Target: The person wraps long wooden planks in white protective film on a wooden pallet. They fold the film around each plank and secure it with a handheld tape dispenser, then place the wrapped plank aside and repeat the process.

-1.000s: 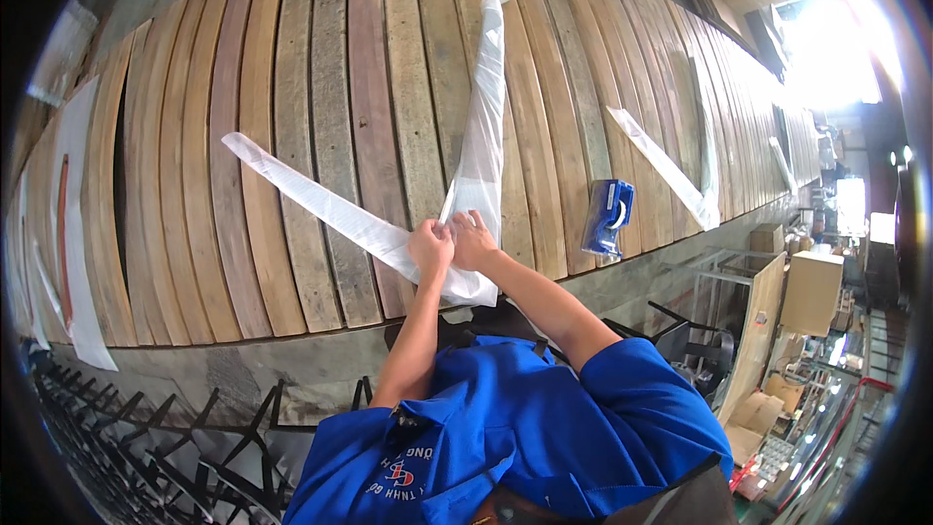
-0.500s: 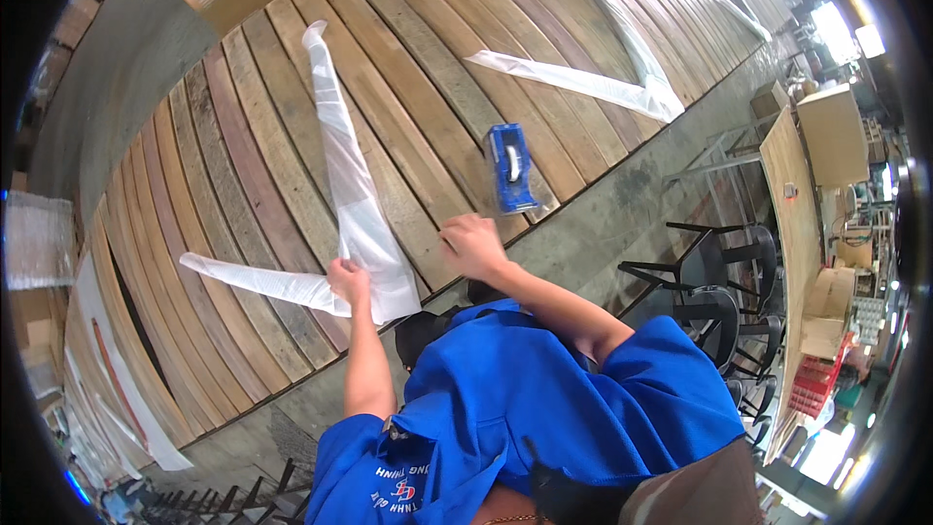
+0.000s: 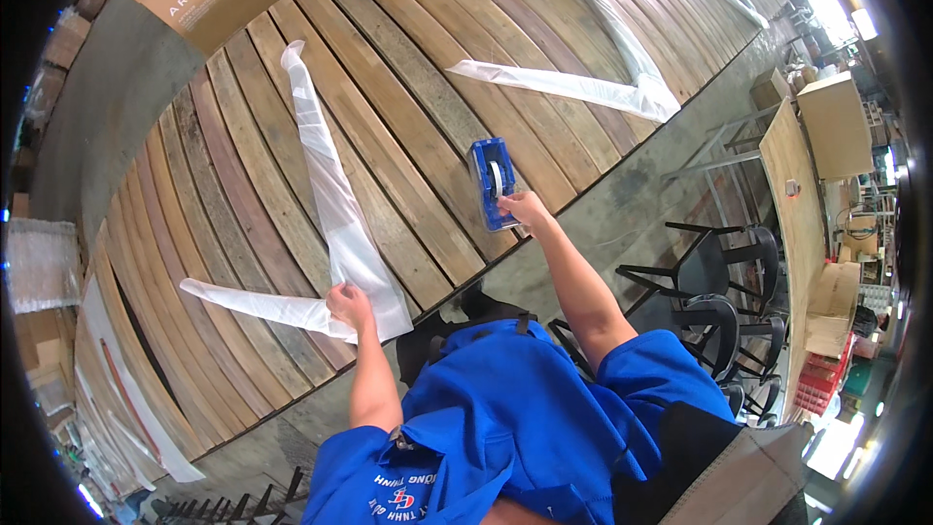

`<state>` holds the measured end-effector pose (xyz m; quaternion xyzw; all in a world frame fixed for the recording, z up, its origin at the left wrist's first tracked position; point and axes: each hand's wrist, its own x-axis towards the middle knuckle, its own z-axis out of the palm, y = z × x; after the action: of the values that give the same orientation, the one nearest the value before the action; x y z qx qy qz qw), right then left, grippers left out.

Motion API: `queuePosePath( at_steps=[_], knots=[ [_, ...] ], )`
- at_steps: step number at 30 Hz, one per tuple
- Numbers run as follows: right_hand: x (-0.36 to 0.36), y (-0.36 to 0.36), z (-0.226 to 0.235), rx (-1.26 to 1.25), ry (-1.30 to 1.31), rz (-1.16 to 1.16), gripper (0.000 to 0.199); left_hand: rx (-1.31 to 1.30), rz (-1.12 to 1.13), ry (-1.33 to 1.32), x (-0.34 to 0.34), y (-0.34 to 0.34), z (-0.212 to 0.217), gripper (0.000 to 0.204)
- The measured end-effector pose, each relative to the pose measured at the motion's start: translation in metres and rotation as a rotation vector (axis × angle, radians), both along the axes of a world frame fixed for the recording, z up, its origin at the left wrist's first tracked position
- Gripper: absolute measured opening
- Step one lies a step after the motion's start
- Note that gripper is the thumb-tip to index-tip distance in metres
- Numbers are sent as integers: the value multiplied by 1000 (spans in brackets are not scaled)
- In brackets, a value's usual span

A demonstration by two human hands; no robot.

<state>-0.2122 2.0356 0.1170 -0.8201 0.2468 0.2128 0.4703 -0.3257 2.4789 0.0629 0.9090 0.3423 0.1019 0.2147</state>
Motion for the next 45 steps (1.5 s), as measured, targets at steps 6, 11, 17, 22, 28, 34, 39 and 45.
queuePosePath(
  at_steps=[6,11,17,22,28,34,39,45],
  knots=[
    [-53,44,66,-15,-258,-230,31,5,-204,3,-19,21,15,22],
    [-97,49,38,-10,-63,-354,32,15,-194,18,-14,19,23,18],
    [-85,26,-19,-462,70,-46,30,12,-206,-165,-15,39,7,14],
    [-141,27,-48,-488,233,185,29,-58,-159,-131,-13,38,28,13],
    [-90,236,-31,-313,11,724,40,-93,-275,-166,-28,49,37,13],
    [-10,451,24,-294,2,984,44,-110,-337,-68,-44,58,40,35],
    [18,499,26,-778,247,1304,50,-102,-347,-121,-57,64,25,42],
    [19,442,11,-729,234,1281,59,-227,-428,-130,-57,70,25,44]
  ],
)
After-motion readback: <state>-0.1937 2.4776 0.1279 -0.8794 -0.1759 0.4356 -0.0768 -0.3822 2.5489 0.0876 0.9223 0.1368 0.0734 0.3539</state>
